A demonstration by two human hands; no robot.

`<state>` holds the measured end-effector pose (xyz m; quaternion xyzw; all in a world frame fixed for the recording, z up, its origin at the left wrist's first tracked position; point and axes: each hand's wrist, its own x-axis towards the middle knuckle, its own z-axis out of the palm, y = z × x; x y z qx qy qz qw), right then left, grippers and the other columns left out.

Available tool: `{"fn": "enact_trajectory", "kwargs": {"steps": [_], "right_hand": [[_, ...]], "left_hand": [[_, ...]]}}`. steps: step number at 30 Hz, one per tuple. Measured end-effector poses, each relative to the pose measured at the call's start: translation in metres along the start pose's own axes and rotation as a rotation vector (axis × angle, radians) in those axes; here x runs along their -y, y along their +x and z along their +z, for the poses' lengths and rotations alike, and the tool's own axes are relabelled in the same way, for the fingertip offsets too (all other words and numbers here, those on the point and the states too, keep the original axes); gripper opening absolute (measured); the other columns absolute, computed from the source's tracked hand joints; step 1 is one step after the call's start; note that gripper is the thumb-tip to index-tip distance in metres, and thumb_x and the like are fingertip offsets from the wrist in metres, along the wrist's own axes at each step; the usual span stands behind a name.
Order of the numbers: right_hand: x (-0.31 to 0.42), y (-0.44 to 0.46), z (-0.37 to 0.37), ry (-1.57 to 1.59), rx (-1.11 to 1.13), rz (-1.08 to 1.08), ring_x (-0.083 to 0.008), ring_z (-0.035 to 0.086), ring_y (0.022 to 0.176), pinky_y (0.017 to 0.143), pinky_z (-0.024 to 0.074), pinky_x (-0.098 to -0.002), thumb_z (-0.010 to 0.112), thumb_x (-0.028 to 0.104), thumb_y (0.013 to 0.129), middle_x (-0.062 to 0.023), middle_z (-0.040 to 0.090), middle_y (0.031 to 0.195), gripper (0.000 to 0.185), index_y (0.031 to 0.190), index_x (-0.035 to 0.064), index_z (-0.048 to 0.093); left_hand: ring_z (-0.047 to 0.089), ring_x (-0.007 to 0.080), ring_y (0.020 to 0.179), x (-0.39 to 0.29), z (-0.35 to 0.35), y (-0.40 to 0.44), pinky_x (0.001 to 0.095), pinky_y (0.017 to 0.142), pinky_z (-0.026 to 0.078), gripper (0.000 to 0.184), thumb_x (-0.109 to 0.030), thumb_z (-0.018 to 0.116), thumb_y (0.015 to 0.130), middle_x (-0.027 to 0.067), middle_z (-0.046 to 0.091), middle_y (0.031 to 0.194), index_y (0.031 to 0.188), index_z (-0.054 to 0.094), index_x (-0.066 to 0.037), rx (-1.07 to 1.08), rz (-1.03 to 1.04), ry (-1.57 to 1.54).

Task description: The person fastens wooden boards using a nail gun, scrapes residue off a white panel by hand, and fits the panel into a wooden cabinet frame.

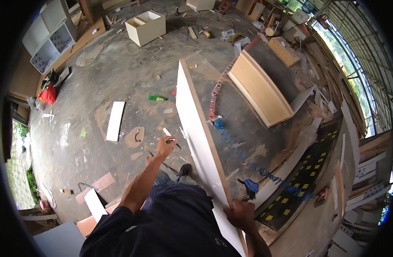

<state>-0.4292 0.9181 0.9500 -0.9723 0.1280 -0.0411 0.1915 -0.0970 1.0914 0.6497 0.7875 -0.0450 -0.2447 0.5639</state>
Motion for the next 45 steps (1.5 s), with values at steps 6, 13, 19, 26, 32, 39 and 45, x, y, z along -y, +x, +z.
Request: {"fn": "enact_trajectory", "kwargs": {"steps": [6, 13, 19, 26, 32, 39, 45], "right_hand": [[0.001, 0.075, -0.047, 0.067, 0.095, 0.209, -0.0293, 0.062, 0.05, 0.049, 0.0473, -0.0377, 0.077, 0.029, 0.074, -0.0124, 0.059, 0.055, 0.03, 0.073, 0.0009, 0.067], [0.032, 0.169, -0.08, -0.302, 0.185, 0.286, -0.0311, 0.058, 0.045, 0.043, 0.045, -0.0405, 0.078, 0.032, 0.074, -0.0098, 0.055, 0.05, 0.036, 0.059, 0.0064, 0.058], [0.065, 0.267, -0.101, -0.223, 0.242, 0.66, -0.0351, 0.059, 0.057, 0.071, 0.0466, -0.0448, 0.072, 0.036, 0.077, -0.0154, 0.06, 0.058, 0.038, 0.062, 0.0021, 0.061], [0.072, 0.364, -0.103, -0.054, 0.139, 0.927, -0.0368, 0.062, 0.072, 0.077, 0.0465, -0.0456, 0.074, 0.034, 0.077, -0.0193, 0.064, 0.072, 0.035, 0.084, 0.0004, 0.065], [0.03, 0.424, -0.097, -0.059, -0.054, 0.999, -0.0351, 0.062, 0.061, 0.067, 0.0478, -0.0438, 0.077, 0.027, 0.073, -0.0173, 0.061, 0.06, 0.032, 0.072, -0.0033, 0.066], [-0.067, 0.502, -0.093, 0.25, -0.394, 0.959, -0.0206, 0.062, 0.049, 0.05, 0.0467, -0.032, 0.08, 0.016, 0.07, -0.0145, 0.063, 0.059, 0.026, 0.079, -0.0046, 0.067], [-0.14, 0.566, -0.129, 0.121, -0.312, 1.043, -0.0242, 0.053, 0.04, 0.043, 0.0404, -0.0349, 0.082, 0.016, 0.068, -0.0129, 0.05, 0.047, 0.033, 0.063, -0.0006, 0.055]], "left_hand": [[0.059, 0.036, 0.115, -0.025, 0.018, 0.097, 0.0436, 0.096, 0.048, 0.072, -0.026, 0.073, 0.078, 0.0211, 0.061, 0.125, 0.141, 0.045, -0.006, 0.055, -0.005, 0.324], [0.054, 0.0395, 0.123, -0.103, 0.041, 0.235, 0.047, 0.099, 0.046, 0.095, -0.023, 0.072, 0.079, 0.02, 0.034, 0.153, 0.153, 0.015, -0.008, 0.173, 0.132, 0.615], [0.06, 0.0366, 0.11, -0.159, 0.056, 0.346, 0.0494, 0.092, 0.048, 0.03, -0.027, 0.061, 0.087, 0.013, 0.065, 0.114, 0.112, 0.067, -0.011, 0.28, 0.156, 0.721], [0.06, 0.0326, 0.096, -0.192, 0.081, 0.425, 0.0494, 0.08, 0.049, 0.022, -0.026, 0.056, 0.089, 0.0074, 0.066, 0.091, 0.083, 0.072, -0.012, 0.32, 0.657, 0.713], [0.061, 0.0326, 0.094, -0.205, 0.09, 0.489, 0.0488, 0.079, 0.05, 0.024, -0.029, 0.056, 0.087, 0.0085, 0.066, 0.089, 0.08, 0.071, -0.012, 0.723, 0.781, 0.843], [0.062, 0.0344, 0.113, -0.15, 0.04, 0.638, 0.0438, 0.092, 0.052, 0.058, -0.028, 0.067, 0.077, 0.0179, 0.063, 0.123, 0.132, 0.056, -0.013, 0.571, -0.024, 1.155], [0.065, 0.0313, 0.108, -0.078, -0.046, 0.717, 0.0405, 0.09, 0.053, 0.048, -0.023, 0.07, 0.075, 0.0205, 0.067, 0.116, 0.119, 0.064, -0.004, 0.588, -0.22, 1.429]]}}
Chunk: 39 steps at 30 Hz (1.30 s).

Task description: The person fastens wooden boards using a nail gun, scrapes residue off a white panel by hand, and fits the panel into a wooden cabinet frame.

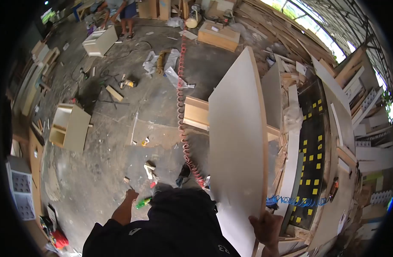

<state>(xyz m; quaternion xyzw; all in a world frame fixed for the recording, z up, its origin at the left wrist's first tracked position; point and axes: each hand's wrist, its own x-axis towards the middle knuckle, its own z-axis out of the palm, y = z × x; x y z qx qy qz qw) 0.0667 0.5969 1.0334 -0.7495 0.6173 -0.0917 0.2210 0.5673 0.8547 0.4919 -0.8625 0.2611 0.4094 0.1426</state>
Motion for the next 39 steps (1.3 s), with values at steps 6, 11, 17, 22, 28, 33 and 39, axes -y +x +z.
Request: {"fn": "enact_trajectory", "kwargs": {"steps": [6, 11, 17, 22, 28, 33, 39], "right_hand": [[0.035, 0.078, -0.041, -0.055, -0.196, 0.062, -0.015, 0.046, 0.039, 0.04, 0.0348, -0.0329, 0.078, 0.004, 0.065, -0.0086, 0.046, 0.044, 0.031, 0.057, 0.0016, 0.049], [0.03, 0.136, -0.067, 0.148, -0.414, 0.027, -0.0083, 0.03, 0.043, 0.043, 0.0217, -0.0298, 0.076, 0.0, 0.064, 0.001, 0.035, 0.046, 0.032, 0.055, 0.0018, 0.046], [0.062, 0.205, -0.124, 0.261, -0.487, 0.157, -0.0037, 0.031, 0.051, 0.047, 0.0225, -0.0268, 0.073, 0.008, 0.074, 0.0086, 0.04, 0.053, 0.02, 0.067, -0.003, 0.058], [0.1, 0.254, -0.161, 0.182, -0.618, 0.176, -0.0068, 0.041, 0.055, 0.049, 0.0288, -0.0284, 0.07, 0.018, 0.074, 0.0031, 0.052, 0.059, 0.025, 0.077, -0.0058, 0.063], [0.105, 0.295, -0.224, -0.054, -0.706, 0.333, -0.0098, 0.042, 0.058, 0.054, 0.0298, -0.0278, 0.061, 0.019, 0.068, -0.0001, 0.051, 0.062, 0.027, 0.079, -0.0048, 0.063], [0.079, 0.344, -0.271, -0.197, -0.813, 0.344, -0.0118, 0.043, 0.059, 0.056, 0.0316, -0.029, 0.06, 0.029, 0.072, -0.0022, 0.051, 0.064, 0.031, 0.079, -0.0021, 0.063], [0.066, 0.429, -0.316, -0.165, -0.917, 0.321, -0.0138, 0.05, 0.06, 0.058, 0.0369, -0.029, 0.061, 0.032, 0.073, -0.0046, 0.056, 0.068, 0.035, 0.083, -0.0006, 0.066]], "left_hand": [[0.07, 0.0224, 0.063, -0.01, -0.026, -0.015, 0.0368, 0.065, 0.057, 0.016, -0.025, 0.07, 0.075, 0.0105, 0.073, 0.074, 0.083, 0.078, -0.014, -0.033, -0.024, -0.633], [0.07, 0.0226, 0.064, -0.069, -0.084, 0.013, 0.0356, 0.066, 0.057, 0.02, -0.029, 0.072, 0.076, 0.0108, 0.072, 0.072, 0.084, 0.078, -0.011, 0.022, 0.106, -0.572], [0.069, 0.0256, 0.062, -0.166, -0.217, 0.095, 0.0374, 0.065, 0.053, 0.027, -0.032, 0.067, 0.082, 0.0122, 0.07, 0.07, 0.087, 0.075, -0.007, -0.168, 0.449, -0.5], [0.066, 0.0215, 0.072, -0.352, -0.361, 0.071, 0.0346, 0.069, 0.051, 0.028, -0.027, 0.065, 0.088, 0.0157, 0.069, 0.081, 0.099, 0.071, -0.002, -0.041, 0.91, -0.438], [0.066, 0.0169, 0.088, -0.57, -0.407, -0.029, 0.0311, 0.08, 0.051, 0.026, -0.019, 0.064, 0.09, 0.0131, 0.072, 0.094, 0.109, 0.069, -0.003, 0.332, 1.458, -0.392], [0.066, 0.0172, 0.087, -0.663, -0.402, -0.026, 0.0308, 0.081, 0.051, 0.024, -0.02, 0.064, 0.09, 0.0156, 0.073, 0.099, 0.104, 0.072, -0.003, 0.415, 1.494, -0.424], [0.061, 0.0085, 0.072, -0.664, -0.446, 0.108, 0.0262, 0.066, 0.049, 0.02, -0.018, 0.068, 0.089, 0.0027, 0.07, 0.078, 0.095, 0.074, -0.001, 0.031, 1.112, -0.762]]}}
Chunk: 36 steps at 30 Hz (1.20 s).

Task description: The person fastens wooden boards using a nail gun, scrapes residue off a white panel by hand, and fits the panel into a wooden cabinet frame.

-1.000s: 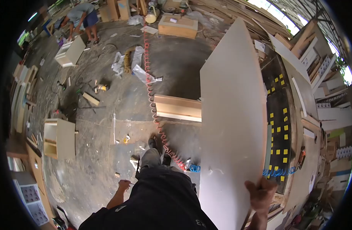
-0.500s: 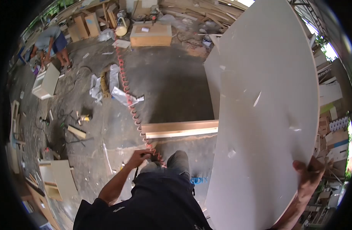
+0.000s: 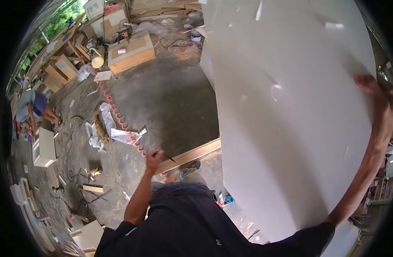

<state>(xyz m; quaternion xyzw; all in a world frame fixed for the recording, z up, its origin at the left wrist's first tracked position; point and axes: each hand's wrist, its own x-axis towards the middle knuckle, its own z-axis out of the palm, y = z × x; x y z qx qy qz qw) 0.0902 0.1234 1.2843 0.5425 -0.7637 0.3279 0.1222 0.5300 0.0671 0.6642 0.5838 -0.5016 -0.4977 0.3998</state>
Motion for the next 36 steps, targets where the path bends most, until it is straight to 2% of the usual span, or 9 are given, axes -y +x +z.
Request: {"fn": "enact_trajectory", "kwargs": {"steps": [8, 10, 11, 15, 19, 22, 28, 31, 36], "right_hand": [[0.027, 0.101, 0.079, 0.07, -0.023, -0.03, -0.0166, 0.058, 0.061, 0.061, 0.0441, -0.0282, 0.063, 0.035, 0.073, -0.0083, 0.065, 0.073, 0.038, 0.089, 0.0017, 0.072], [0.031, 0.121, 0.107, 0.153, -0.065, -0.16, -0.0178, 0.059, 0.058, 0.059, 0.0459, -0.029, 0.064, 0.034, 0.072, -0.0106, 0.067, 0.077, 0.038, 0.09, 0.0025, 0.074], [0.032, 0.132, 0.121, 0.18, -0.074, -0.201, -0.0182, 0.059, 0.057, 0.059, 0.0465, -0.0293, 0.064, 0.033, 0.071, -0.0114, 0.068, 0.078, 0.037, 0.09, 0.0028, 0.075], [0.041, 0.17, 0.18, 0.312, 0.031, -0.082, -0.0154, 0.061, 0.062, 0.059, 0.0442, -0.0261, 0.067, 0.031, 0.071, -0.0102, 0.068, 0.075, 0.038, 0.088, -0.0019, 0.073], [0.05, 0.201, 0.247, 0.311, 0.193, -0.026, -0.0162, 0.063, 0.057, 0.057, 0.0498, -0.0286, 0.069, 0.025, 0.071, -0.0087, 0.068, 0.068, 0.027, 0.083, 0.0014, 0.075], [0.055, 0.222, 0.31, 0.237, 0.222, -0.124, -0.0146, 0.058, 0.047, 0.051, 0.0466, -0.0272, 0.068, 0.029, 0.072, -0.0101, 0.066, 0.062, 0.031, 0.08, -0.0004, 0.076], [0.082, 0.241, 0.452, 0.278, 0.371, 0.039, -0.0069, 0.047, 0.047, 0.043, 0.0328, -0.0252, 0.072, 0.016, 0.07, -0.0008, 0.053, 0.052, 0.022, 0.062, -0.0033, 0.065], [0.066, 0.231, 0.536, 0.321, 0.501, 0.048, -0.008, 0.046, 0.045, 0.042, 0.0346, -0.0277, 0.074, 0.018, 0.071, -0.0025, 0.051, 0.048, 0.026, 0.061, -0.0037, 0.064], [0.056, 0.188, 0.648, 0.088, 0.715, 0.07, -0.0214, 0.058, 0.045, 0.049, 0.0466, -0.037, 0.075, 0.022, 0.074, -0.015, 0.058, 0.05, 0.03, 0.062, -0.0029, 0.064]], "left_hand": [[0.042, 0.0071, 0.049, 0.114, -0.225, -0.088, 0.0251, 0.041, 0.029, 0.022, -0.013, 0.065, 0.087, -0.0025, 0.046, 0.057, 0.068, 0.057, -0.005, -0.92, -0.307, -0.262], [0.042, 0.0099, 0.048, 0.145, -0.245, -0.155, 0.0267, 0.042, 0.033, 0.026, -0.014, 0.065, 0.085, -0.0018, 0.043, 0.056, 0.064, 0.05, -0.01, -1.019, -0.441, -0.033], [0.052, 0.0137, 0.051, 0.206, -0.269, -0.201, 0.0272, 0.044, 0.039, 0.018, -0.016, 0.065, 0.085, 0.0006, 0.054, 0.062, 0.068, 0.058, -0.012, -0.96, -0.513, 0.248], [0.055, 0.0159, 0.055, 0.177, -0.212, -0.272, 0.0305, 0.048, 0.042, 0.016, -0.019, 0.065, 0.085, 0.0021, 0.058, 0.064, 0.071, 0.061, -0.011, -0.608, -1.0, 0.597], [0.059, 0.0182, 0.059, 0.158, -0.142, -0.266, 0.0337, 0.052, 0.044, 0.016, -0.022, 0.066, 0.085, 0.0035, 0.061, 0.067, 0.074, 0.063, -0.01, -0.035, -0.947, 0.761], [0.062, 0.0199, 0.063, 0.147, -0.112, -0.217, 0.0361, 0.055, 0.047, 0.017, -0.024, 0.066, 0.085, 0.0047, 0.063, 0.069, 0.077, 0.065, -0.009, 0.107, -0.852, 0.75], [0.067, 0.0232, 0.069, 0.129, -0.116, -0.068, 0.041, 0.061, 0.051, 0.021, -0.028, 0.067, 0.085, 0.0069, 0.068, 0.072, 0.081, 0.069, -0.008, 0.068, -0.644, 0.724], [0.06, 0.0146, 0.055, 0.112, -0.128, 0.019, 0.0284, 0.053, 0.046, 0.021, -0.017, 0.063, 0.086, 0.0084, 0.064, 0.062, 0.078, 0.069, 0.002, -0.249, -0.872, 0.046], [0.057, 0.0135, 0.05, 0.071, -0.149, 0.062, 0.0276, 0.048, 0.046, 0.012, -0.01, 0.064, 0.085, 0.0092, 0.064, 0.065, 0.083, 0.068, 0.0, -0.303, -0.925, -0.011]]}}
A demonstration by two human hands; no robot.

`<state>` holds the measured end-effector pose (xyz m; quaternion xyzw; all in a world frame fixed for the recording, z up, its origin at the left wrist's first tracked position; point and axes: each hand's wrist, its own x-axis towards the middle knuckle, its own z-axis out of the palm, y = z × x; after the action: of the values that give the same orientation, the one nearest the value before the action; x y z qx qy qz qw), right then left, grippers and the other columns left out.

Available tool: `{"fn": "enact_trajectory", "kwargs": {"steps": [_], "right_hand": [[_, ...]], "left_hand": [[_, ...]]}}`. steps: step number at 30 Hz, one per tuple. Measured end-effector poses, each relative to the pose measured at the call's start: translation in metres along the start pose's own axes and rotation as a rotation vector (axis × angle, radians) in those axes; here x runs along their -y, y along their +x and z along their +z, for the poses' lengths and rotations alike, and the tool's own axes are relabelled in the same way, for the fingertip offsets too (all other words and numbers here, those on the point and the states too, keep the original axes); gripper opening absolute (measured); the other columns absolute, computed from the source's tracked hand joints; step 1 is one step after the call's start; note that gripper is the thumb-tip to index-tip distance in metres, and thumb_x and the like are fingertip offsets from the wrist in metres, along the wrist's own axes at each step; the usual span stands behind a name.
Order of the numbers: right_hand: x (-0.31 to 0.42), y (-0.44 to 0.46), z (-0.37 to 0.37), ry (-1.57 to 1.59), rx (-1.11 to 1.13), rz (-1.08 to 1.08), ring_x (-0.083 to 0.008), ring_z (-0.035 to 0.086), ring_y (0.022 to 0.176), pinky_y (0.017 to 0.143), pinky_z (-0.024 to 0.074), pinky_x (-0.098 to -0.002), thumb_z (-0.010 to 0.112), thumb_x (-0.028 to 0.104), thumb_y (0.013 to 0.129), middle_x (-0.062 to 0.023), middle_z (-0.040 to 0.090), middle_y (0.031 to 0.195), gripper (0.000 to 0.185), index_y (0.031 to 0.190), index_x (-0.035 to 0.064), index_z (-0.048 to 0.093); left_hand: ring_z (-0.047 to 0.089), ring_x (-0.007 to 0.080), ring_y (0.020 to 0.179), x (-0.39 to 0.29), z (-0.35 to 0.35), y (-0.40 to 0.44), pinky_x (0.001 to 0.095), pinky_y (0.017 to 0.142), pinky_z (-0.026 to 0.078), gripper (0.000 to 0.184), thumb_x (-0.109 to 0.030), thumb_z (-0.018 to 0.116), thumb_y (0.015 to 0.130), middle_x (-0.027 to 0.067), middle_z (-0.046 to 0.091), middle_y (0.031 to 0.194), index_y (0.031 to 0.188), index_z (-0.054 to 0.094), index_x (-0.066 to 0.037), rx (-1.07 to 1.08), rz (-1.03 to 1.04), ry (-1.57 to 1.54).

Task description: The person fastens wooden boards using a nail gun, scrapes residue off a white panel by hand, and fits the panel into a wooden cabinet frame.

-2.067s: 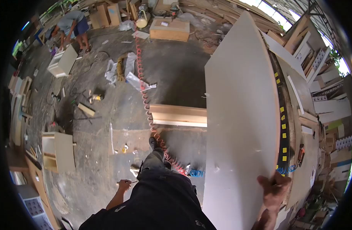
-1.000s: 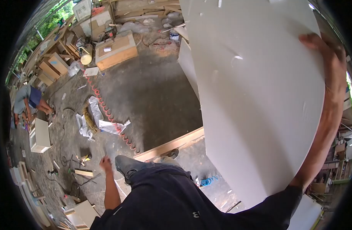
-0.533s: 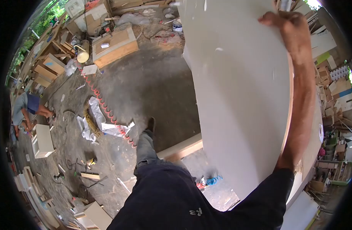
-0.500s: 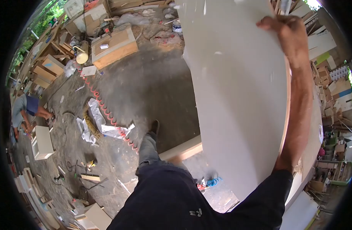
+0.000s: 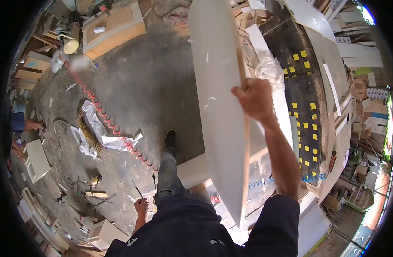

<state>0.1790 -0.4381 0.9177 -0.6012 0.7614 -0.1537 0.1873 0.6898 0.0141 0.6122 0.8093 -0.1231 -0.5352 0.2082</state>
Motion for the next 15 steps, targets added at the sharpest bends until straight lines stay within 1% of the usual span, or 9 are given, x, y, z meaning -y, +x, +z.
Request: {"fn": "enact_trajectory", "kwargs": {"steps": [1, 2, 4, 7, 8, 9, 10, 12, 15], "right_hand": [[-0.007, 0.006, 0.022, -0.037, 0.055, 0.008, -0.0254, 0.061, 0.048, 0.052, 0.0483, -0.0382, 0.075, 0.022, 0.074, -0.016, 0.059, 0.052, 0.03, 0.061, -0.0022, 0.063], [-0.01, 0.011, 0.039, -0.039, 0.067, 0.012, -0.0254, 0.061, 0.048, 0.052, 0.0483, -0.0382, 0.075, 0.022, 0.074, -0.016, 0.059, 0.052, 0.03, 0.061, -0.0022, 0.063], [-0.009, 0.017, 0.068, -0.071, 0.231, 0.091, -0.0307, 0.062, 0.052, 0.056, 0.0498, -0.0404, 0.072, 0.025, 0.076, -0.0164, 0.059, 0.054, 0.033, 0.06, -0.0009, 0.061], [-0.002, 0.031, 0.104, -0.128, 0.286, 0.081, -0.0316, 0.063, 0.055, 0.058, 0.0499, -0.0419, 0.07, 0.027, 0.077, -0.0163, 0.06, 0.055, 0.034, 0.06, -0.0005, 0.062], [-0.006, 0.036, 0.121, -0.124, 0.305, 0.098, -0.0317, 0.064, 0.057, 0.059, 0.0498, -0.0439, 0.068, 0.028, 0.078, -0.0167, 0.062, 0.058, 0.032, 0.062, -0.0003, 0.065], [-0.009, 0.041, 0.136, -0.125, 0.314, 0.101, -0.0317, 0.064, 0.057, 0.059, 0.0498, -0.0439, 0.068, 0.028, 0.078, -0.0167, 0.062, 0.058, 0.032, 0.062, -0.0003, 0.065], [-0.009, 0.045, 0.15, -0.142, 0.332, 0.091, -0.0318, 0.065, 0.058, 0.061, 0.0508, -0.0435, 0.068, 0.028, 0.077, -0.0165, 0.063, 0.059, 0.031, 0.065, -0.0003, 0.066], [-0.01, 0.054, 0.174, -0.162, 0.355, 0.076, -0.0319, 0.065, 0.059, 0.062, 0.0519, -0.0431, 0.068, 0.027, 0.077, -0.0163, 0.064, 0.059, 0.029, 0.067, -0.0003, 0.068], [-0.014, 0.067, 0.215, -0.196, 0.454, 0.089, -0.0343, 0.067, 0.065, 0.067, 0.0545, -0.043, 0.068, 0.027, 0.077, -0.018, 0.066, 0.065, 0.029, 0.07, -0.0009, 0.07]], "left_hand": [[0.057, 0.0135, 0.05, 0.006, -0.005, -0.003, 0.0273, 0.047, 0.045, 0.012, -0.01, 0.064, 0.085, 0.0094, 0.064, 0.065, 0.083, 0.068, 0.001, -0.02, -0.064, -0.019], [0.056, 0.0135, 0.05, 0.012, -0.01, -0.005, 0.027, 0.046, 0.045, 0.012, -0.01, 0.064, 0.085, 0.0095, 0.064, 0.064, 0.083, 0.067, 0.001, -0.039, -0.126, -0.036], [0.056, 0.0133, 0.049, 0.018, -0.018, -0.016, 0.027, 0.045, 0.044, 0.012, -0.011, 0.064, 0.085, 0.0094, 0.064, 0.064, 0.083, 0.067, 0.001, -0.043, -0.144, 0.011], [0.056, 0.0129, 0.049, 0.017, -0.024, -0.029, 0.0274, 0.045, 0.044, 0.013, -0.011, 0.064, 0.085, 0.0093, 0.063, 0.065, 0.082, 0.066, 0.001, -0.063, -0.222, 0.044], [0.056, 0.0131, 0.05, 0.017, -0.026, -0.031, 0.0276, 0.045, 0.044, 0.012, -0.011, 0.064, 0.085, 0.0095, 0.063, 0.065, 0.082, 0.066, 0.001, -0.059, -0.243, 0.041], [0.056, 0.0133, 0.05, 0.016, -0.028, -0.033, 0.0277, 0.045, 0.044, 0.012, -0.011, 0.064, 0.085, 0.0097, 0.064, 0.066, 0.083, 0.066, 0.001, -0.055, -0.264, 0.038], [0.057, 0.0131, 0.051, 0.034, -0.032, -0.028, 0.0271, 0.042, 0.042, 0.012, -0.011, 0.063, 0.085, 0.0092, 0.063, 0.066, 0.084, 0.066, 0.0, -0.058, -0.242, 0.022], [0.057, 0.013, 0.051, 0.027, -0.028, -0.034, 0.027, 0.042, 0.042, 0.011, -0.011, 0.064, 0.085, 0.0088, 0.063, 0.066, 0.085, 0.067, 0.0, -0.065, -0.268, 0.008], [0.058, 0.0128, 0.052, 0.022, -0.021, -0.036, 0.0272, 0.042, 0.043, 0.012, -0.012, 0.064, 0.085, 0.0078, 0.063, 0.065, 0.085, 0.067, -0.001, -0.08, -0.306, -0.048]]}}
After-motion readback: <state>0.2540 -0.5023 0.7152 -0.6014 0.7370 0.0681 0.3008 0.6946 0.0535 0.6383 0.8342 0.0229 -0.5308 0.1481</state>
